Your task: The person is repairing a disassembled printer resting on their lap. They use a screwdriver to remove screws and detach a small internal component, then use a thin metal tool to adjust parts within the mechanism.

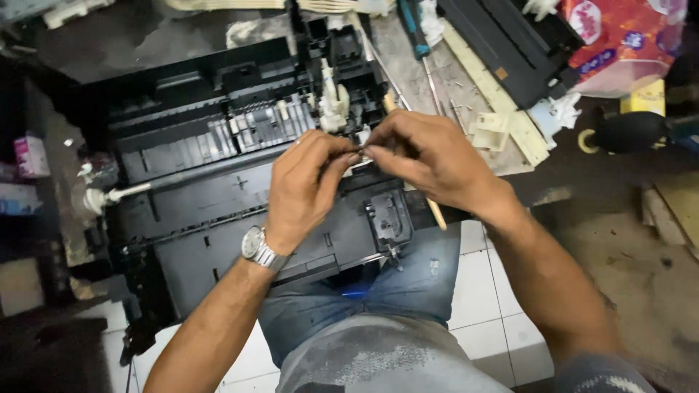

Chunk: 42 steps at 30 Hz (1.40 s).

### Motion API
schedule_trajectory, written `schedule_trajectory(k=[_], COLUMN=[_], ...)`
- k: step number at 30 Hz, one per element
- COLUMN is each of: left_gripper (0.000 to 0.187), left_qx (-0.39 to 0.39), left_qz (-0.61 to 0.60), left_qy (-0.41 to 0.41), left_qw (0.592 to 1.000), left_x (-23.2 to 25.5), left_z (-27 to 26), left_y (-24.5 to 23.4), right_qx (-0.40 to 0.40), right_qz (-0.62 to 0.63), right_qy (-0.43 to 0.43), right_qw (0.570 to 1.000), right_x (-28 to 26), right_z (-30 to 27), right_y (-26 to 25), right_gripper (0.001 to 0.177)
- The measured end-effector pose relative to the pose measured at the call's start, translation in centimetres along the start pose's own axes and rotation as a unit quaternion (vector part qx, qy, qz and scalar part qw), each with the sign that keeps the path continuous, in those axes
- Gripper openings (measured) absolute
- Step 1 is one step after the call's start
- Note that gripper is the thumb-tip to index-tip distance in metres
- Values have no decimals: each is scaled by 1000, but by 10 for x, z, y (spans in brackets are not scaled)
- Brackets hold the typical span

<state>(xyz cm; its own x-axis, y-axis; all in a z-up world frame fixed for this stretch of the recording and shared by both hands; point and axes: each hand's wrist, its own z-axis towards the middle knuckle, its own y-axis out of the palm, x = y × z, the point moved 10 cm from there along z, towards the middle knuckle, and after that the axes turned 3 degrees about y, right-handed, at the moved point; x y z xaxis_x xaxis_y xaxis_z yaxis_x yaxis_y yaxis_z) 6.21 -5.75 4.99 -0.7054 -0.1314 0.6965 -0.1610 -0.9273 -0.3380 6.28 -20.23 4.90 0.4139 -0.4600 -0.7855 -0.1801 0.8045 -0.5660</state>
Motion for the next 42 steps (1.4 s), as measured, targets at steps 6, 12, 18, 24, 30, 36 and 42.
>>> schedule_trajectory(k=[6,12,18,24,30,36,42], left_gripper=[3,4,10,9,13,6,11], left_qx=[-5,-39,-65,-101,-74,-31,9], left_qz=[33,31,22,53,60,80,64], left_qy=[24,36,27,59,52,31,-6], left_qw=[999,998,997,992,994,996,998], left_x=[1,1,2,8,3,4,-2], left_z=[-4,-7,-3,-6,-4,-2,-3], left_y=[5,15,21,32,25,15,9], right_qx=[-25,-2,20,76,84,102,40], right_qz=[-102,-136,-166,-154,-130,-104,-458], right_qy=[-15,-20,4,6,10,95,244], right_qw=[994,991,986,985,988,985,854], right_x=[-9,9,21,14,1,22,107], right_z=[3,-18,-31,-36,-30,-34,-48], right_y=[-1,0,-9,8,5,-19,-93], right_gripper=[9,8,9,8,6,17,17])
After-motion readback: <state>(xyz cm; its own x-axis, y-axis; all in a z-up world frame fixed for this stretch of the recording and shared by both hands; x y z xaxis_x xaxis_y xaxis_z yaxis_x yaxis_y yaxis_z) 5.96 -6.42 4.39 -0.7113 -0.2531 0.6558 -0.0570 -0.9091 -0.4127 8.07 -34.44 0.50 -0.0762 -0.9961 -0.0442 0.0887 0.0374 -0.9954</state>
